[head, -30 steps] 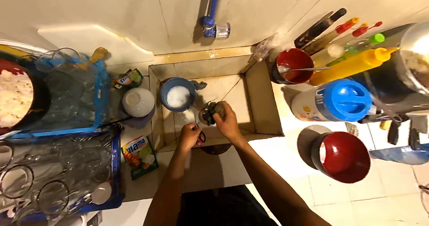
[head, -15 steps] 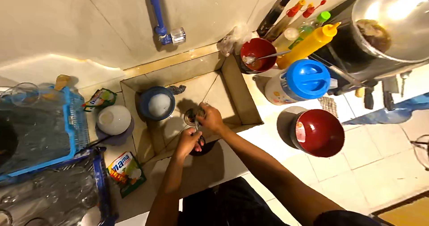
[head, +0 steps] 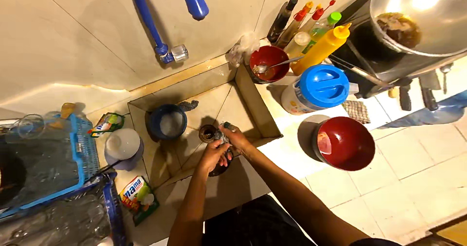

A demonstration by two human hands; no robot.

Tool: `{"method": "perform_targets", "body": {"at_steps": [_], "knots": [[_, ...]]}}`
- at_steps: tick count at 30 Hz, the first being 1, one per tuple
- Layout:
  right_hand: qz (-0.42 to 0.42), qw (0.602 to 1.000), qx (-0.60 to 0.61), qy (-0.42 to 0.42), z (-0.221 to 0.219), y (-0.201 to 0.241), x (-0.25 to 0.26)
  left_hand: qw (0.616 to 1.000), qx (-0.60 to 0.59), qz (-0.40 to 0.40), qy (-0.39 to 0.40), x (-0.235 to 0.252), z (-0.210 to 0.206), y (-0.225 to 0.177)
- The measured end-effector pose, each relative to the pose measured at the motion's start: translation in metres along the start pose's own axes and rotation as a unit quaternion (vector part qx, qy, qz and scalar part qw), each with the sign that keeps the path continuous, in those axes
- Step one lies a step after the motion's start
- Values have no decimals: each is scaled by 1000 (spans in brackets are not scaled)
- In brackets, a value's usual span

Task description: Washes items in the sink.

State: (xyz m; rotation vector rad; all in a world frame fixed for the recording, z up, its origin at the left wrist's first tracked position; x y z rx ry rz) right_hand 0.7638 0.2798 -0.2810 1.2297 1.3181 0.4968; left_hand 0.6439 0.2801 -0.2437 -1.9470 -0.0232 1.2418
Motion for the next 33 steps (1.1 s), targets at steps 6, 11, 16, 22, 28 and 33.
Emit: {"method": "perform_targets", "body": {"at_steps": [6,11,16,22,28,33], "knots": [[20,995,-85,-51,24,17,37,1000,24,13,11,-4,-1,-5],[148,935,-320,36,46,59,33,995,41,55,-66,-5,10,8],[237,860,-425,157,-9,43,-2,988,114,67,-76,-3,5,-4],[305,848,-432,35,23,77,36,995,72,38,-64,-15,11,-6],[259,823,-496,98,-6,48,17,994,76,56,-58,-10,8,0],[271,861,-430,-1,21,68,18,995,45,46,-77,-10,19,-3]]}}
Point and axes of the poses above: each hand's wrist, its own x-axis towards the middle knuckle, its own z-axis out of the back of the hand, y = z × x, the point moved 6 cm from there along x, towards the middle knuckle, and after that the axes turned 8 degrees about z, right-handed, at the moved point
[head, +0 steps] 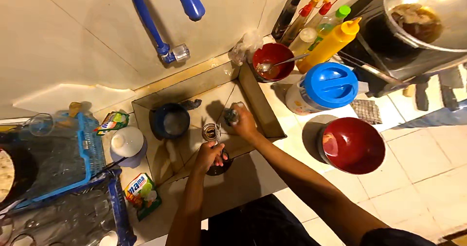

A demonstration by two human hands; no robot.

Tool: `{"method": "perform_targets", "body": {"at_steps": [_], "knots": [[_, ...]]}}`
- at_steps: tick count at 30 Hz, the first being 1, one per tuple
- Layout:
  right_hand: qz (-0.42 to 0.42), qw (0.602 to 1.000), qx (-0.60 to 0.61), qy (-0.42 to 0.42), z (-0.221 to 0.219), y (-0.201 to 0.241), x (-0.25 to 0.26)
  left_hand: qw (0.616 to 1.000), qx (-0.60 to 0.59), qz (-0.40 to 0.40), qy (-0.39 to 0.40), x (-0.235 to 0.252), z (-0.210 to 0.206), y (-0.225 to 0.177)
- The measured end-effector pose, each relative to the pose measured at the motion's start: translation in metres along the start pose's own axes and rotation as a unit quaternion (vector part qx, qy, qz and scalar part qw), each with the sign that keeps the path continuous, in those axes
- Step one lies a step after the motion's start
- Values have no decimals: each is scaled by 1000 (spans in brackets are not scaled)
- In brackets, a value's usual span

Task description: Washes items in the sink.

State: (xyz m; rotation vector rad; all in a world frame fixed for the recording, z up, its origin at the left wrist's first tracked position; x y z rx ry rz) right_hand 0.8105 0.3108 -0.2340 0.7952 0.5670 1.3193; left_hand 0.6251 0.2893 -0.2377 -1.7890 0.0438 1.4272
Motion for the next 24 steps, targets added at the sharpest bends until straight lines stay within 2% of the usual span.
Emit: {"method": "perform_targets", "body": {"at_steps": [2,4,6,8,10,12,14,15,24], "knots": [[42,997,35,62,-13,26,-21,1000,16,8,-5,4,1,-6],[51,995,32,86,-30,23,-27,999,39,23,-9,6,-2,-2],[-39,997,52,47,-24,-7,-13,999,37,24,-4,8,-3,4],[-148,981,123,-1,-11,-32,-10,999,23,22,-4,5,3,7],[-222,950,218,37,-13,-32,-21,1000,17,12,3,8,6,5],[-261,892,349,122,-31,-14,-41,999,17,-2,37,12,-3,0],[-275,845,437,140,-48,-5,-51,998,16,-6,65,14,-13,-4],[-281,834,457,131,-51,-5,-50,997,15,-6,69,14,-14,-5],[-278,825,481,104,-53,-2,-22,998,31,-24,53,4,-2,-20]]}}
Point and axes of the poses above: each hand's wrist, its own x-axis towards the middle knuckle, its own z-axis out of the back of the hand, y = z × x, the point moved 6 cm from there along x, towards the middle knuckle, and after that the axes turned 8 degrees about z, right-handed, at the moved point
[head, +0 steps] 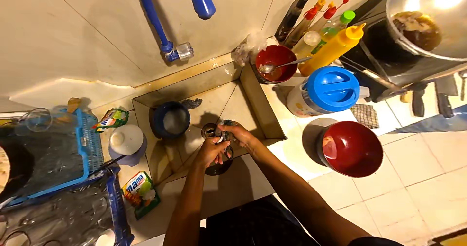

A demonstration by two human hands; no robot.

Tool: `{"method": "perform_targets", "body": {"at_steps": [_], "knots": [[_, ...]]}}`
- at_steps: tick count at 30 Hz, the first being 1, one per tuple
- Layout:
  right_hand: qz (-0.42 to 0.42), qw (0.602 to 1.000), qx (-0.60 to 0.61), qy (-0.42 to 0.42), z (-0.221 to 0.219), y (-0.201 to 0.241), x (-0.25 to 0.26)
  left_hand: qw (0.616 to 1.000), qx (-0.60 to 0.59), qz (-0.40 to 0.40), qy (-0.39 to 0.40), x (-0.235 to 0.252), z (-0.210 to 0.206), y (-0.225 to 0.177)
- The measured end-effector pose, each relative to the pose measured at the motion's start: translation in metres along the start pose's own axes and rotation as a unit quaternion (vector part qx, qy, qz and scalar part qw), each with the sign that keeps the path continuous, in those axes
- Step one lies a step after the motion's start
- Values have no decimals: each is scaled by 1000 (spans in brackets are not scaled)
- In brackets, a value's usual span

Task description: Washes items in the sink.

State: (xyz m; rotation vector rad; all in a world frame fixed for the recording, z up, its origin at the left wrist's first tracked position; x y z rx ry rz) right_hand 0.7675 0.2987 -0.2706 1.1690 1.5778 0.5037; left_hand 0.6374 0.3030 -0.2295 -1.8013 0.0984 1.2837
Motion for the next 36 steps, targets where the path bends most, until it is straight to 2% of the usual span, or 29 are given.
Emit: {"method": "perform_targets", "body": {"at_steps": [4,8,9,10,13,14,16,19,22,27,29,30,31,33,34,35,36], "knots": [[12,1000,5,-26,5,9,15,1000,7,-10,5,-5,3,-4],[58,984,-75,-149,48,30,40,999,42,7,18,-21,6,12],[70,979,-116,-154,52,32,43,999,44,15,5,-25,11,19],[76,975,-172,-121,48,30,42,999,45,22,-13,-29,17,25],[56,936,-338,86,13,18,43,995,57,31,-74,-45,39,37],[70,923,-363,107,5,24,48,994,55,35,-91,-52,49,40],[122,924,-355,71,-2,63,66,990,47,43,-128,-67,68,45],[189,945,-267,-3,-19,145,98,982,57,37,-178,-83,91,53],[195,949,-246,10,-54,210,119,982,2,29,-187,-88,103,63],[184,931,-312,45,-76,236,150,982,-47,20,-179,-103,107,74],[235,901,-354,83,-78,240,153,984,-56,21,-170,-104,105,76],[288,859,-412,99,-81,243,157,984,-57,22,-165,-100,104,75],[330,797,-498,87,-86,247,158,985,-61,25,-161,-94,103,74],[358,691,-627,3,-98,249,146,986,-67,31,-149,-75,96,70],[368,665,-649,-34,-101,250,137,987,-72,26,-141,-64,91,63],[375,663,-646,-59,-102,251,128,987,-81,19,-134,-52,86,55],[372,685,-623,-69,-99,250,116,988,-93,14,-122,-40,81,47]]}}
Point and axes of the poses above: each hand's wrist, its own x-axis towards the middle knuckle, its own z-axis out of the back of the hand, y = z × x, the point moved 6 cm from there along x, towards the middle knuckle, and after that the axes turned 8 degrees about z, right-handed, at the moved point
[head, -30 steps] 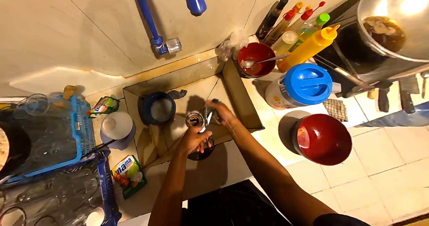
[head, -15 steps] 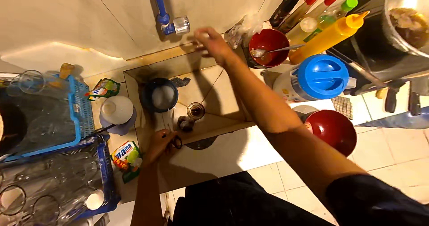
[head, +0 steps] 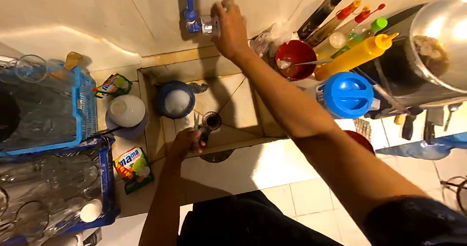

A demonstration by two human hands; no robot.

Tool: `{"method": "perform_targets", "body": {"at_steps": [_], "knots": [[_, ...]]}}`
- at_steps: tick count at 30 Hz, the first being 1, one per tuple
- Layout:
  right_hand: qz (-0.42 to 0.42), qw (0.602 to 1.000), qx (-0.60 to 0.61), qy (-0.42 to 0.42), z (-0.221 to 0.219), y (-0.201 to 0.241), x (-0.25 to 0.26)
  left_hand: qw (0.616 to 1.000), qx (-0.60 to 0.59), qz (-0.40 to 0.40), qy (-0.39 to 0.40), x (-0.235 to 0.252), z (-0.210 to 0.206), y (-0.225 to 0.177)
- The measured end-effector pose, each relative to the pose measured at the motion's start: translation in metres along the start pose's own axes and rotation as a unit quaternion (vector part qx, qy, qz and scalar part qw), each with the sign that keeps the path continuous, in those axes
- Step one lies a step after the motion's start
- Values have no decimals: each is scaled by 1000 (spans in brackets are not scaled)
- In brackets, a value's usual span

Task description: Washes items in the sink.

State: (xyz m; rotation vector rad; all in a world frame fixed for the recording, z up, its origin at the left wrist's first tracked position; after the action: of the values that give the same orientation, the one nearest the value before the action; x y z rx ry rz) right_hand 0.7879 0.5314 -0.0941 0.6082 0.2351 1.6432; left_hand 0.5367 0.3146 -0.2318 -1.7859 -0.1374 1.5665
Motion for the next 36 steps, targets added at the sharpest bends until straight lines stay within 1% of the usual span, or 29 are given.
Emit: {"method": "perform_targets", "body": {"at_steps": [1,3,4,5,6,7,10,13,15,16,18,20,22,24,25,27,30,33,36], "knots": [[-21,999,38,7,3,1,-14,999,-29,-2,13,11,-10,-5],[-62,984,153,72,-3,0,-52,994,-106,-10,33,36,-30,-13],[-78,964,220,128,-12,-3,-72,990,-138,-6,36,49,-40,-19],[-106,936,270,200,-21,-5,-92,985,-169,8,36,64,-50,-23],[-133,911,292,258,-28,-5,-110,979,-199,23,39,81,-61,-28],[-152,899,283,297,-32,-5,-123,973,-225,32,37,97,-72,-34],[-156,901,202,352,-35,-12,-141,955,-285,61,60,136,-104,-52],[-140,904,141,378,-32,-22,-149,943,-322,61,54,140,-132,-79],[-131,903,106,396,-28,-23,-150,930,-360,37,57,142,-147,-90],[-131,901,70,407,-24,-21,-148,931,-361,22,59,140,-154,-95],[-115,897,-35,426,-13,-11,-143,955,-291,16,52,129,-162,-109],[-127,872,-126,456,2,5,-136,983,-175,13,56,119,-163,-121],[-139,840,-192,488,11,20,-132,995,-71,-5,71,126,-166,-122],[-136,796,-231,542,11,27,-132,996,-25,-8,89,131,-162,-114],[-128,777,-239,568,9,27,-133,997,-3,-3,79,133,-156,-109],[-115,757,-234,599,4,21,-134,998,36,19,57,136,-142,-97],[-98,743,-246,614,9,24,-129,997,43,33,45,140,-119,-82],[-93,760,-268,585,17,27,-122,998,32,40,23,141,-100,-75],[-83,781,-266,559,6,13,-114,998,-1,55,29,140,-90,-68]]}}
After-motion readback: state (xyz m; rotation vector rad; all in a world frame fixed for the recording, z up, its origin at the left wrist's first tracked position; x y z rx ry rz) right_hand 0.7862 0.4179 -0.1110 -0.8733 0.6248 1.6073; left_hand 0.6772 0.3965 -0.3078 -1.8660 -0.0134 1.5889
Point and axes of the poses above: each hand's wrist, its own x-axis towards the middle knuckle, its own z-axis out of the back of the hand, y = z × x, the point moved 6 cm from there along x, towards the middle knuckle, and after that the axes turned 8 degrees about z, right-handed, at the moved point
